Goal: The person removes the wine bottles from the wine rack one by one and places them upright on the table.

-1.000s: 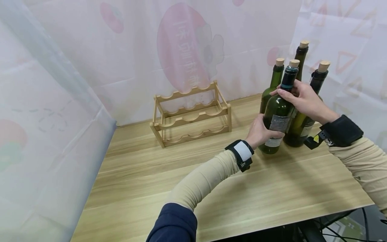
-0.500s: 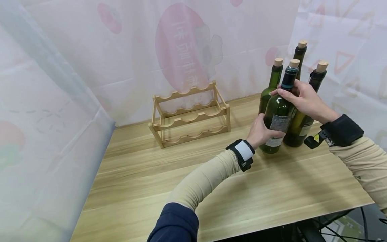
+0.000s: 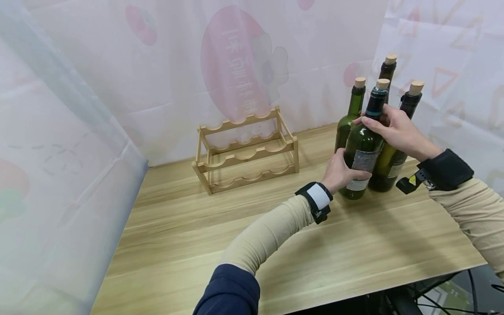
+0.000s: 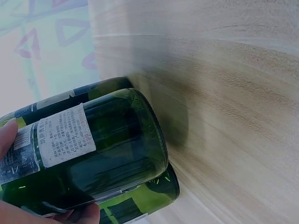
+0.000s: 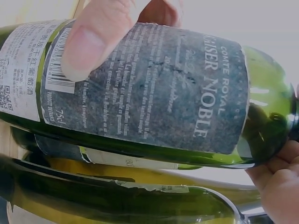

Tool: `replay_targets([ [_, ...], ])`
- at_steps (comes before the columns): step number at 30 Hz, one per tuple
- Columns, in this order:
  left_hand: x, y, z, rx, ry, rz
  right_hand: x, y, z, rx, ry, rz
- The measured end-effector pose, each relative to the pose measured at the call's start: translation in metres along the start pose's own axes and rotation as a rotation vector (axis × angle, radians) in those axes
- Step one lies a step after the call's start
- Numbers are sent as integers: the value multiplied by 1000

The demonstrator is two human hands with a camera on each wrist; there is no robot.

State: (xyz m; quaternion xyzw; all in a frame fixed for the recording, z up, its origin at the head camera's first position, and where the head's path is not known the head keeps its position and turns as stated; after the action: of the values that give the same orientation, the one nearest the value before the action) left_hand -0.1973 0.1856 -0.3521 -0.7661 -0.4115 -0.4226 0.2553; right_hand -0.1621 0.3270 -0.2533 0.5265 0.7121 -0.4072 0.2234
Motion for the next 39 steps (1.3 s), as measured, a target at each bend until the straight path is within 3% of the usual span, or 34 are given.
replay_targets([
  [39, -7, -5, 24, 21, 2, 11, 10, 7, -3, -30, 58, 45],
])
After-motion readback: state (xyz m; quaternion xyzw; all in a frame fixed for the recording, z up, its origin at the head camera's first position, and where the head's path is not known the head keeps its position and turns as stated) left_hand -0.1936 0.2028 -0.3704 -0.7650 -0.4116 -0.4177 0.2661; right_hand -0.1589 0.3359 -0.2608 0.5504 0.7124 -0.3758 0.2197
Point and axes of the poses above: each hand's wrist, its own y-axis away from the middle knuckle, its own z-axis out of the palm, x = y × z, the point moved 3 cm from there along -y, towards the middle knuckle, and after that the axes turned 5 degrees about -x, right-handed, at the moved point
